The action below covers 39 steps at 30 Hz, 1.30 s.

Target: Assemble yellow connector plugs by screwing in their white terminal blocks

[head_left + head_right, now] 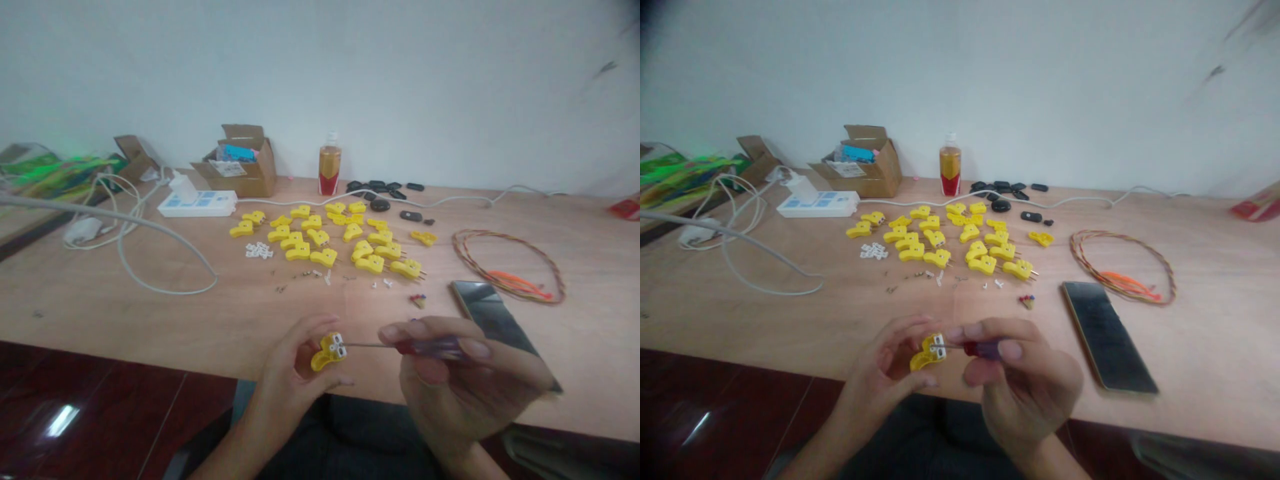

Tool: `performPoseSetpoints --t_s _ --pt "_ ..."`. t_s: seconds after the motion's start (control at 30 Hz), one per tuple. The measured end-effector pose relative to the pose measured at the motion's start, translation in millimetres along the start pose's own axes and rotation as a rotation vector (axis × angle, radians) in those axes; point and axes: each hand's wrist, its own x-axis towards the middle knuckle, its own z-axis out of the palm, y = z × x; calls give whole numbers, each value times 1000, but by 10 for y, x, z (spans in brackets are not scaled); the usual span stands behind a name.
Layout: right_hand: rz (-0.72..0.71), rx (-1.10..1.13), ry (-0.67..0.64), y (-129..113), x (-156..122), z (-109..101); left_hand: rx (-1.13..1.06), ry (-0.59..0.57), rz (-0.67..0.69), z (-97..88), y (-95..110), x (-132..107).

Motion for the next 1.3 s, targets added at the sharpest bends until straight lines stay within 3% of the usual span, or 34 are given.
performPoseSetpoints --t_s 0.13,0.3,0.9,1.17,1.3 --pt "45 42 -46 59 -83 -115 473 -16 281 21 -168 -23" --pt "74 12 -56 115 -241 -113 614 -4 409 34 -270 -24" --pt "62 75 -224 160 -303 -137 602 5 431 39 -279 -27" --pt "-49 -18 -252 163 -338 -164 594 13 424 46 -264 -23" --pt "-91 -80 -198 183 -427 -190 595 20 392 50 -251 -30"
